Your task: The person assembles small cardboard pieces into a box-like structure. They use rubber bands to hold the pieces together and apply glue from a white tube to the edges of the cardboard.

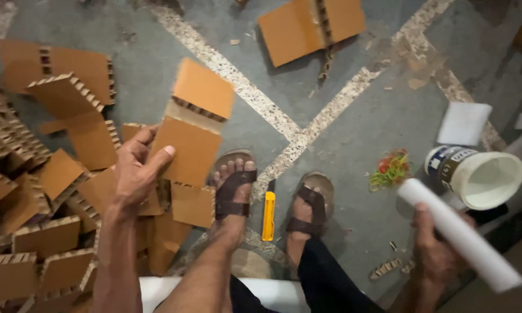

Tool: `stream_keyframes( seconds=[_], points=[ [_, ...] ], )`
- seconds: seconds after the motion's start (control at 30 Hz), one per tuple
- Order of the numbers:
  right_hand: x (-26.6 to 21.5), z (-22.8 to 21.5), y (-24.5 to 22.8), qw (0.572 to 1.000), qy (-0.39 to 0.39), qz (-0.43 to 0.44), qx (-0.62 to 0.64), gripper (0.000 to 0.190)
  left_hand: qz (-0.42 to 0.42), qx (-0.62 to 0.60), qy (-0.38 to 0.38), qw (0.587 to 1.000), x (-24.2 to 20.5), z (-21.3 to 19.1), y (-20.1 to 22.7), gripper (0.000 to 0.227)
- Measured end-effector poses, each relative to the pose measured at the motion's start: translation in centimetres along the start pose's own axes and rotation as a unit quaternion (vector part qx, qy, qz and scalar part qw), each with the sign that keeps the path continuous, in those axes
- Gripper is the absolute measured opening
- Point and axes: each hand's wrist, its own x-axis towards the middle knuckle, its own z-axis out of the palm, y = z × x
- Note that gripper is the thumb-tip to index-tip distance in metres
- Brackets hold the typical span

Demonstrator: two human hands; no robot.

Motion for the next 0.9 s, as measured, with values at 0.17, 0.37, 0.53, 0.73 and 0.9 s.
stream_keyframes(
  seconds=[0.17, 0.37, 0.53, 0.73, 0.9],
  points=[
    [3.2, -4.3, 4.1, 0.995, 0.069, -0.066, -0.001, 0.035, -0.032, -0.121, -0.081, 0.989, 0.5, 5.1, -0.3, 0.038],
    [8.4, -8.5, 14.2, 0.99, 0.123, 0.029, -0.06, 0.042, -0.053, 0.022, -0.155, 0.986, 0.6, 9.0, -1.5, 0.061],
    [13.0, -6.3, 17.2, 0.982, 0.175, -0.01, -0.071, 0.036, -0.043, 0.237, -0.142, 0.96, 1.5, 5.5, -5.9, 0.054],
    [16.3, -2.9, 14.5, 0.992, 0.072, 0.098, 0.038, 0.028, -0.187, -0.006, -0.1, 0.977, 2.0, 2.0, -9.6, 0.054],
    [18.2, -0.5, 11.8, 0.992, 0.043, 0.121, 0.02, 0.033, -0.316, -0.096, -0.021, 0.944, 0.5, 4.8, -10.4, 0.065]
  ],
)
